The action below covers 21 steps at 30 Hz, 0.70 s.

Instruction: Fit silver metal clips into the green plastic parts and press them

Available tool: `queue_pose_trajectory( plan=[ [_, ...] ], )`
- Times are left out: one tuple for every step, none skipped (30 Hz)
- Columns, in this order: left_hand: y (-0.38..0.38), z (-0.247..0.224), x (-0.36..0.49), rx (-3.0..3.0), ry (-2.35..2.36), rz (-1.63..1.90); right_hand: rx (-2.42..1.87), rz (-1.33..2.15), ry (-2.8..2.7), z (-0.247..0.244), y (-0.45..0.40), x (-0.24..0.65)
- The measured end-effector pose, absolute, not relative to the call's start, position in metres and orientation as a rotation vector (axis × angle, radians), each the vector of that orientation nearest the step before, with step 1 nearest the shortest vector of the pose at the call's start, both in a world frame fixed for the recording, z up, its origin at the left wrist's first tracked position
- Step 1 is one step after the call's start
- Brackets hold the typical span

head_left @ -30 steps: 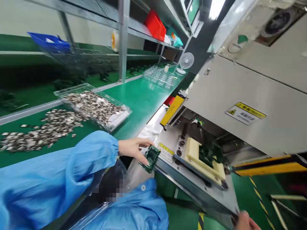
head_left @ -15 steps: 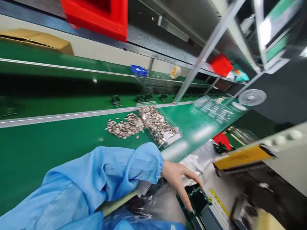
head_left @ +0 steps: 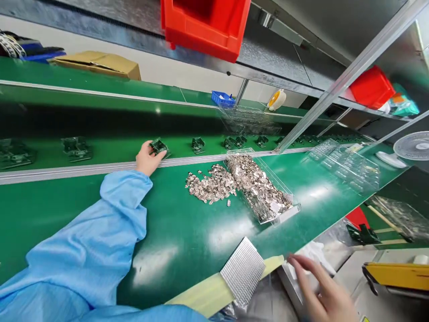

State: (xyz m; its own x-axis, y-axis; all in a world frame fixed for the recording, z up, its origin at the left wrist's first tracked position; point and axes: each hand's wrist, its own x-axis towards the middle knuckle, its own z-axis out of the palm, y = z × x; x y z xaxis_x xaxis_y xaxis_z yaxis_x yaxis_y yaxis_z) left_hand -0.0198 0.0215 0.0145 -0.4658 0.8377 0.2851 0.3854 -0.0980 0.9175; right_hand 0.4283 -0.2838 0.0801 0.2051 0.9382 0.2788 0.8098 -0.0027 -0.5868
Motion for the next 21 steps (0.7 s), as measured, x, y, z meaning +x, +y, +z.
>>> queue_pose_trajectory(
  plan=[
    [0.031, 0.011, -0.023, 1.347, 1.805, 1.555, -1.788, 0.370, -1.754, 0.079, -0.260, 0.412],
    [0.040, 0.010, -0.025, 1.369, 1.812, 1.522, -1.764, 0.460, -1.831, 0.077, -0.235, 0.396],
    [0.047, 0.009, -0.024, 1.393, 1.814, 1.489, -1.771, 0.523, -1.879, 0.074, -0.209, 0.380],
    [0.053, 0.010, -0.023, 1.411, 1.814, 1.457, -1.816, 0.545, -1.897, 0.069, -0.185, 0.367],
    [0.057, 0.010, -0.022, 1.448, 1.821, 1.431, -1.879, 0.526, -1.897, 0.064, -0.164, 0.356],
    [0.058, 0.011, -0.022, 1.499, 1.836, 1.416, -1.921, 0.501, -1.901, 0.059, -0.145, 0.347],
    [0.056, 0.013, -0.023, 1.559, 1.859, 1.413, -1.958, 0.466, -1.905, 0.054, -0.131, 0.340],
    [0.051, 0.015, -0.026, 1.626, 1.897, 1.423, -1.978, 0.434, -1.913, 0.050, -0.120, 0.335],
    [0.045, 0.017, -0.032, 1.685, 1.965, 1.452, -1.991, 0.402, -1.927, 0.047, -0.113, 0.333],
    [0.038, 0.019, -0.041, 1.722, 2.067, 1.501, -2.004, 0.367, -1.946, 0.043, -0.107, 0.332],
    [0.030, 0.022, -0.052, 1.718, 2.200, 1.565, -2.013, 0.335, -1.965, 0.039, -0.102, 0.333],
    [0.022, 0.024, -0.065, 1.664, 2.353, 1.631, -2.029, 0.284, -1.990, 0.034, -0.097, 0.336],
    [0.014, 0.025, -0.081, 1.577, 2.515, 1.684, -2.024, 0.251, -2.017, 0.030, -0.093, 0.339],
    [0.007, 0.026, -0.097, 1.456, 2.662, 1.716, -2.008, 0.238, -2.041, 0.026, -0.090, 0.343],
    [0.001, 0.027, -0.114, 1.317, 2.765, 1.726, -1.987, 0.239, -2.065, 0.023, -0.087, 0.346],
    [-0.004, 0.026, -0.129, 1.180, 2.812, 1.728, -1.958, 0.263, -2.085, 0.021, -0.087, 0.349],
    [-0.007, 0.026, -0.143, 1.066, 2.809, 1.733, -1.933, 0.300, -2.097, 0.022, -0.089, 0.352],
    [-0.009, 0.025, -0.155, 0.991, 2.771, 1.743, -1.912, 0.347, -2.096, 0.025, -0.093, 0.354],
    [-0.009, 0.024, -0.164, 0.958, 2.714, 1.756, -1.894, 0.412, -2.083, 0.029, -0.099, 0.357],
    [-0.008, 0.023, -0.169, 0.958, 2.656, 1.773, -1.877, 0.497, -2.057, 0.034, -0.107, 0.360],
    [-0.006, 0.023, -0.170, 0.978, 2.608, 1.792, -1.859, 0.579, -2.011, 0.040, -0.117, 0.362]
  ],
)
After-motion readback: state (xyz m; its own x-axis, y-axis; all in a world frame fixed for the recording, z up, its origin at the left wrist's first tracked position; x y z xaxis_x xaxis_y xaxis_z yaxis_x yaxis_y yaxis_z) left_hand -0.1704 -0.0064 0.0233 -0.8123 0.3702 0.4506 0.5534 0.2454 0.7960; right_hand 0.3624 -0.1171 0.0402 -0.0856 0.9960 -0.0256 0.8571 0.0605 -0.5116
